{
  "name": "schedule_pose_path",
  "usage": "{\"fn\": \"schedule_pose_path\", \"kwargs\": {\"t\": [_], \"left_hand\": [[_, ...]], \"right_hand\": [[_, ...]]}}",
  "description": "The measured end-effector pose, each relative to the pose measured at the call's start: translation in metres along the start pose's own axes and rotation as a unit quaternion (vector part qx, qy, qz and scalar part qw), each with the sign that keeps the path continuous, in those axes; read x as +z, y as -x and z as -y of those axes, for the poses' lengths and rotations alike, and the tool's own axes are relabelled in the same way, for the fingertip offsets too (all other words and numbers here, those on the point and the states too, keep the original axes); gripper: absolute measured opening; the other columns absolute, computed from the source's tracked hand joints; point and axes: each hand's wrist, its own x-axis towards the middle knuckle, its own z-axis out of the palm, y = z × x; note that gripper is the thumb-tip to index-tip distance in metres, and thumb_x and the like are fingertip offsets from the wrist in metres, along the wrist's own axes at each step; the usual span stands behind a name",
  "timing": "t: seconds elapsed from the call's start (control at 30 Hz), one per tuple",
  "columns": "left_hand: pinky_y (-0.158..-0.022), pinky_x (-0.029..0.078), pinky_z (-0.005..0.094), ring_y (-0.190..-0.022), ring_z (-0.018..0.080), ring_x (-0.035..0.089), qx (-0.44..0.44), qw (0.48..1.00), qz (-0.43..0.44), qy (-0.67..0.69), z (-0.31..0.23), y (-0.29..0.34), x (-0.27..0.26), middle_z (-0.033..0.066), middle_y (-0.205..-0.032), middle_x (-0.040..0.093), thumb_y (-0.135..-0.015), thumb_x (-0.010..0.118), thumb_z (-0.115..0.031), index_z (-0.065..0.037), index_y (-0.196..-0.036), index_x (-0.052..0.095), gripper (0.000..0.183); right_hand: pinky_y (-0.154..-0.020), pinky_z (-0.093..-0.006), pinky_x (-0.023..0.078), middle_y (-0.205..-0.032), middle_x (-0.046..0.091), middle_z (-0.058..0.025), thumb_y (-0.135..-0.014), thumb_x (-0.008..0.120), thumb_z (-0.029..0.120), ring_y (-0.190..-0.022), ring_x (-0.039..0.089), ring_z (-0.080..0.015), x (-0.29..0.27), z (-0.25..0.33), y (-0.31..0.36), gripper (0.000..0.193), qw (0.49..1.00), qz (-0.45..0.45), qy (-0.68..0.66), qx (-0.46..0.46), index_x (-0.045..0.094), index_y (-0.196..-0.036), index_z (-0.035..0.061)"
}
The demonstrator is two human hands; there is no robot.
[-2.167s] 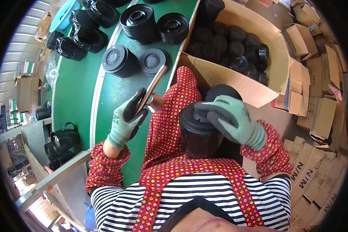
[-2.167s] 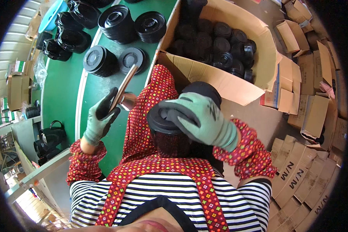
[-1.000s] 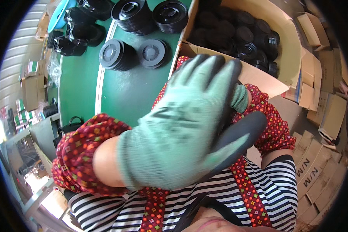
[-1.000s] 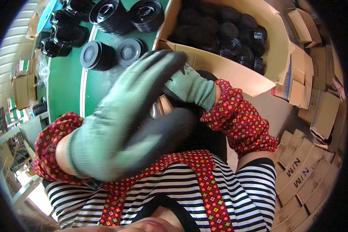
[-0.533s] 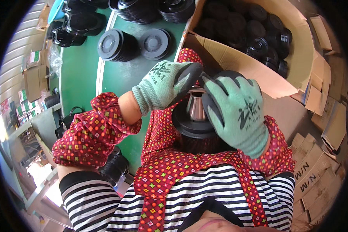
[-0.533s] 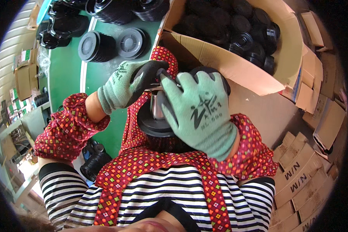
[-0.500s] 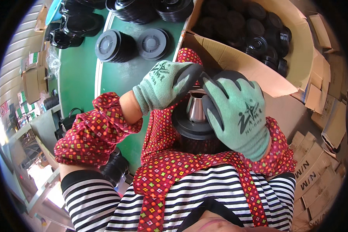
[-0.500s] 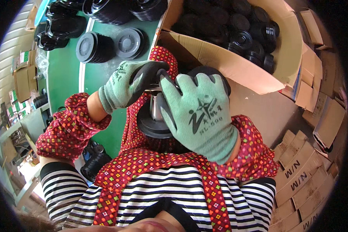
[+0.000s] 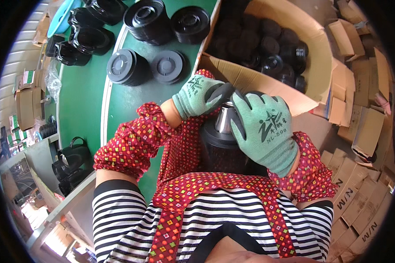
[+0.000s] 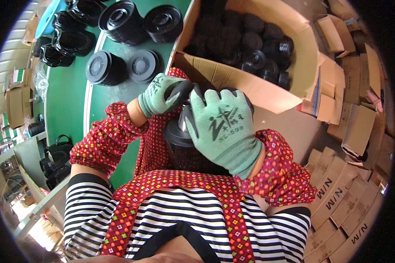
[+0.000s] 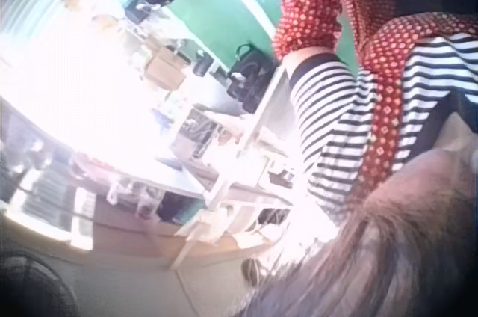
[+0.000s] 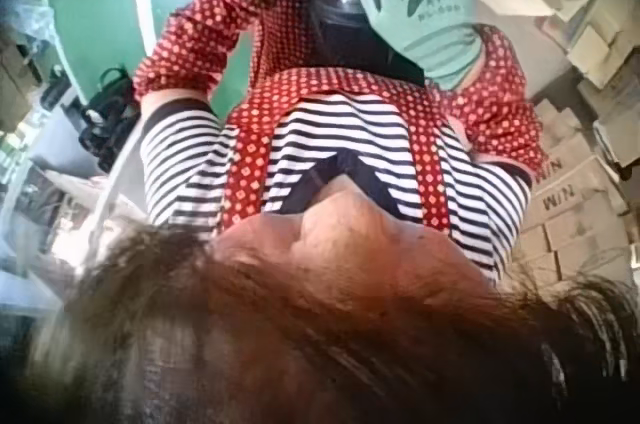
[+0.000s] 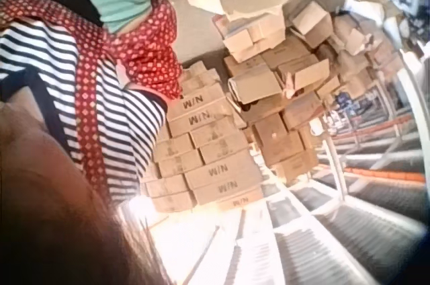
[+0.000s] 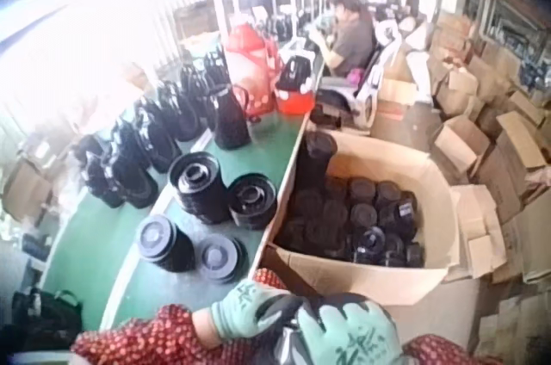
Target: The person repeatedly picks up black kettles from a green table, attaches a black lid to each, and places the assembled kettle into a cardboard box. The process is repeated for multiple units in a consistent sequence.
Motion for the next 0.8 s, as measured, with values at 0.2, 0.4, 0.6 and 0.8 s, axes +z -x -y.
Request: {"fn": "schedule_pose_path", "kwargs": {"t": [0.2, 0.4, 0.6, 0.8], "left_hand": [[-0.072, 0.057, 0.0429, -0.084, 0.0374, 0.076, -0.146, 0.965, -0.206, -0.064, 0.006, 0.06, -0.014, 0.0232, -0.095, 0.075, -0.097, 0.07, -0.017, -0.004, -0.111, 0.077, 0.02], [-0.072, 0.054, 0.0486, -0.082, 0.042, 0.069, -0.353, 0.845, -0.263, -0.302, 0.026, 0.206, -0.024, 0.0192, -0.086, 0.07, -0.099, 0.069, -0.03, -0.014, -0.103, 0.076, 0.018], [-0.092, 0.058, 0.0453, -0.107, 0.0378, 0.069, -0.334, 0.842, -0.294, -0.304, 0.018, 0.261, 0.009, 0.0165, -0.12, 0.07, -0.089, 0.082, -0.029, -0.008, -0.133, 0.066, 0.051], [-0.124, 0.037, 0.051, -0.151, 0.0433, 0.041, -0.096, 0.968, -0.23, -0.029, -0.094, 0.212, -0.002, 0.0252, -0.167, 0.033, -0.073, 0.098, -0.029, -0.005, -0.155, 0.047, 0.099]], "right_hand": [[-0.123, -0.0605, 0.03, -0.151, 0.058, -0.0192, -0.082, 0.081, 0.024, -0.139, 0.053, -0.0433, -0.003, -0.007, 0.037, 0.067, 0.986, -0.084, -0.127, -0.064, 0.064, -0.145, 0.0061], [-0.108, -0.0472, 0.049, -0.128, 0.062, -0.0176, -0.077, 0.092, 0.031, -0.123, 0.061, -0.0396, 0.044, -0.015, 0.072, 0.063, 0.937, -0.061, -0.343, -0.001, 0.068, -0.128, 0.0038], [-0.103, -0.0429, 0.049, -0.117, 0.063, -0.0138, -0.087, 0.084, 0.038, -0.114, 0.062, -0.0315, 0.052, -0.006, 0.051, 0.048, 0.885, -0.157, -0.438, 0.027, 0.069, -0.113, 0.0], [-0.104, -0.0437, 0.055, -0.127, 0.069, -0.0147, -0.109, 0.059, 0.033, -0.115, 0.068, -0.0275, 0.036, 0.004, -0.009, 0.049, 0.759, -0.179, -0.613, 0.127, 0.058, -0.147, 0.0011]]}}
